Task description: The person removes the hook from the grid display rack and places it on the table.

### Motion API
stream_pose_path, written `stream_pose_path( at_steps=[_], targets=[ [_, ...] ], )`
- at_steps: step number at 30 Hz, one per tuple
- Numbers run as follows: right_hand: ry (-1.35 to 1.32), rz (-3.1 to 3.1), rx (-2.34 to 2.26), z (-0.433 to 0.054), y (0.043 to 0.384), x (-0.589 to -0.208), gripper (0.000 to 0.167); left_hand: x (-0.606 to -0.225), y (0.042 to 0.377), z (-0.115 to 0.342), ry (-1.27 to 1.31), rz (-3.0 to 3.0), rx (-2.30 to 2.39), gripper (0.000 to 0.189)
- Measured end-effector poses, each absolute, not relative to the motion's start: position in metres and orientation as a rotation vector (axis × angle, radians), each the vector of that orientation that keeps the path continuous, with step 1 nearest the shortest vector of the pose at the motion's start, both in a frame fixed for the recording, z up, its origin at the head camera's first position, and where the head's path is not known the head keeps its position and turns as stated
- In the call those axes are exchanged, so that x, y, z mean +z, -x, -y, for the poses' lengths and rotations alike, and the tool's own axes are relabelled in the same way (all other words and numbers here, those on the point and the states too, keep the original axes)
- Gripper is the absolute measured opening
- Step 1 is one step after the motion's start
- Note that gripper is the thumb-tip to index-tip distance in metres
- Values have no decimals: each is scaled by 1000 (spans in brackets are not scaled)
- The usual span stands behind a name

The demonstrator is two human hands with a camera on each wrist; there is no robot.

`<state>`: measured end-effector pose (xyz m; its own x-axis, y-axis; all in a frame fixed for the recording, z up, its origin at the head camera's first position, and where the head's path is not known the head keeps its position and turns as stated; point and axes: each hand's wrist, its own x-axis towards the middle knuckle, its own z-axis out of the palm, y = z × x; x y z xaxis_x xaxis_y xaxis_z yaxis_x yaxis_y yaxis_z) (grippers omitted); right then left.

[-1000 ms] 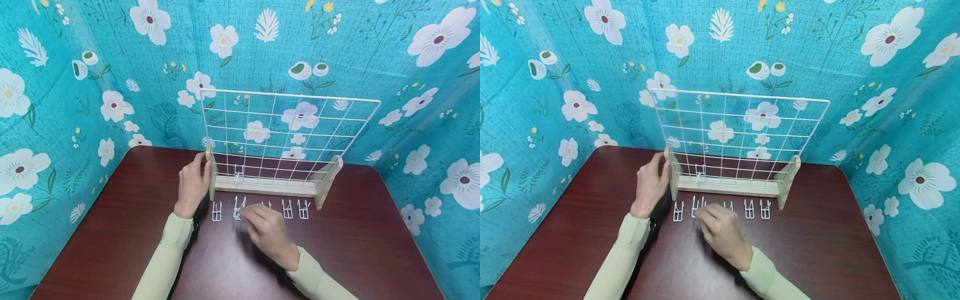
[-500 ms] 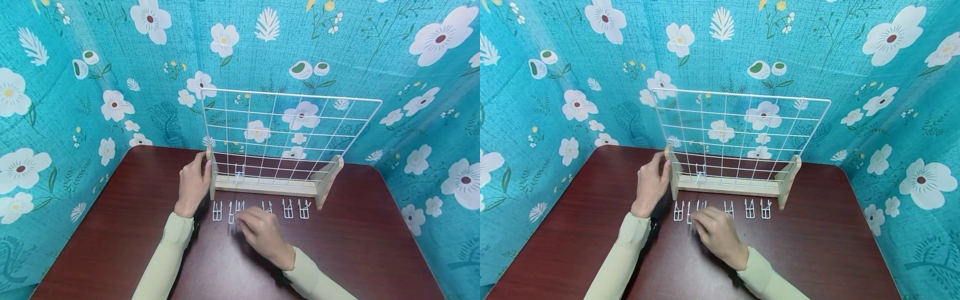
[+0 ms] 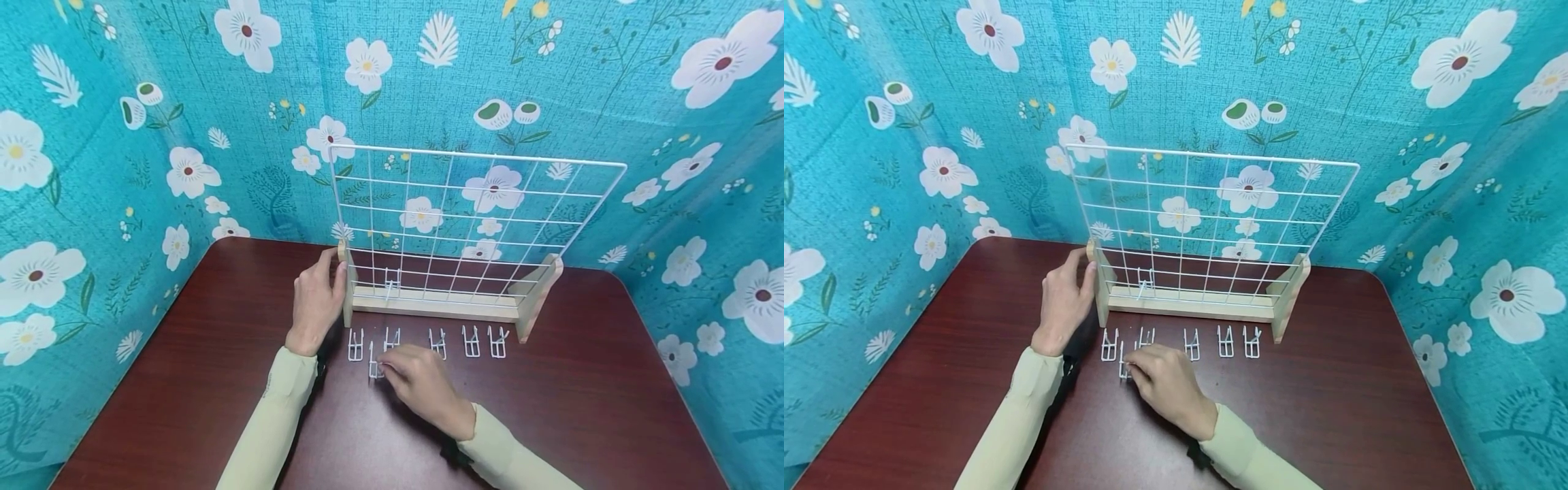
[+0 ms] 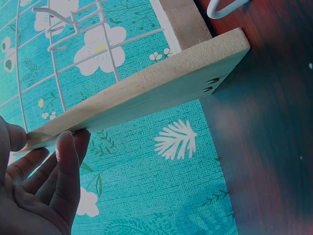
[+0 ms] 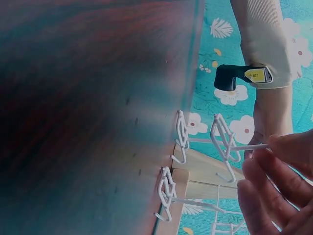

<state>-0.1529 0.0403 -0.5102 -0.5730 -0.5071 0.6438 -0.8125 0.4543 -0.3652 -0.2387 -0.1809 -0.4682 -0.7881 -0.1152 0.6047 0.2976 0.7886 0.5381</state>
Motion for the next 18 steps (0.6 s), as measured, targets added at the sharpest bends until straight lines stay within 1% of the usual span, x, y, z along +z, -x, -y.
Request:
stream_pose_path(
  at_steps=[18],
  targets=[
    [-1072, 2457, 965, -35, 154, -511, 11, -469, 240, 181, 147, 2335, -843, 31]
  ],
)
